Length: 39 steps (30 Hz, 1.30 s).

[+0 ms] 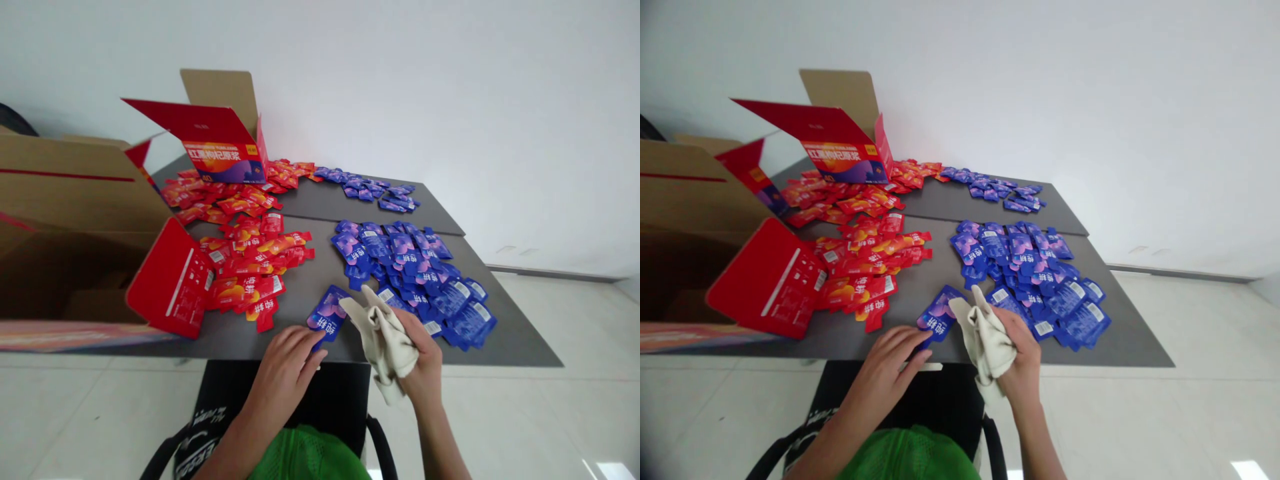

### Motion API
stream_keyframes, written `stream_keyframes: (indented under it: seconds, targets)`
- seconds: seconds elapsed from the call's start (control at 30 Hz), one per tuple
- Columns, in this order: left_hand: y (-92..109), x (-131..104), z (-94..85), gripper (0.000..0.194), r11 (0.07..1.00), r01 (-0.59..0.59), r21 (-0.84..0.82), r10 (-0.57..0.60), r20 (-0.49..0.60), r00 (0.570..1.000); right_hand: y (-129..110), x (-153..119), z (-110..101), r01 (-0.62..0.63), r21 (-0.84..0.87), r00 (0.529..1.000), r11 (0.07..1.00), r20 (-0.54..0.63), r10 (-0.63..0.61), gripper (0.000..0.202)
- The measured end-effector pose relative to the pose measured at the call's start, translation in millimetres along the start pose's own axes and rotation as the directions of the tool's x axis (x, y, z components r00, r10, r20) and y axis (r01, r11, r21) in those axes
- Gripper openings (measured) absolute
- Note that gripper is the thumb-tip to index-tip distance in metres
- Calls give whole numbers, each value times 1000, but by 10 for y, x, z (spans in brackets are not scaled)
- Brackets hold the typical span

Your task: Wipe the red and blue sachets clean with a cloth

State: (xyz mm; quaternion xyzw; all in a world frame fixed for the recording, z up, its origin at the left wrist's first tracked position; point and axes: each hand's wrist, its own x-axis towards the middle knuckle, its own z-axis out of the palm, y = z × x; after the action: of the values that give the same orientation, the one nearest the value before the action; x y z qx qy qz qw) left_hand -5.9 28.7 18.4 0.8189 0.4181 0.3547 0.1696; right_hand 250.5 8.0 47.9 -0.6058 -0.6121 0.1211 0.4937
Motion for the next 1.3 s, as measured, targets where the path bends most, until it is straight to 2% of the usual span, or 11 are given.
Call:
stream_keyframes:
  seconds: [0.13,0.27,0.47,0.6,0.67,0.73,0.77,0.9,1.07,1.17,1.3]
  targets:
    - [21,135,62,39,986,77,145,-70,-55,996,241,-327,-107,-95,147,994,985,-36,101,26]
    - [29,221,200,52,939,112,325,-99,-56,993,397,-446,-188,-138,209,990,968,47,131,25]
    - [-5,419,220,57,901,164,401,-214,85,973,415,-462,-230,-85,239,993,967,102,62,22]
    - [-86,592,135,55,912,299,283,-369,242,897,432,-465,-193,-52,259,996,964,86,30,22]
    - [-110,655,98,43,906,357,228,-414,304,858,449,-461,-177,-23,276,997,961,79,1,22]
    - [-115,694,72,24,909,374,186,-416,337,844,470,-460,-170,-6,288,997,958,79,-18,22]
    - [-110,704,63,22,914,373,161,-406,345,847,481,-462,-169,-5,291,997,957,81,-20,22]
    - [-62,709,22,39,910,414,-7,-386,349,854,522,-481,-171,-27,304,994,952,108,-6,22]
    - [19,843,-20,50,796,534,-285,-460,287,840,539,-499,-158,2,341,994,940,98,-38,26]
    - [75,1128,7,51,730,501,-465,-463,202,863,541,-503,-150,23,356,993,934,97,-62,27]
    - [141,1718,155,50,698,388,-602,-407,111,906,602,-476,-145,35,366,991,930,110,-80,27]
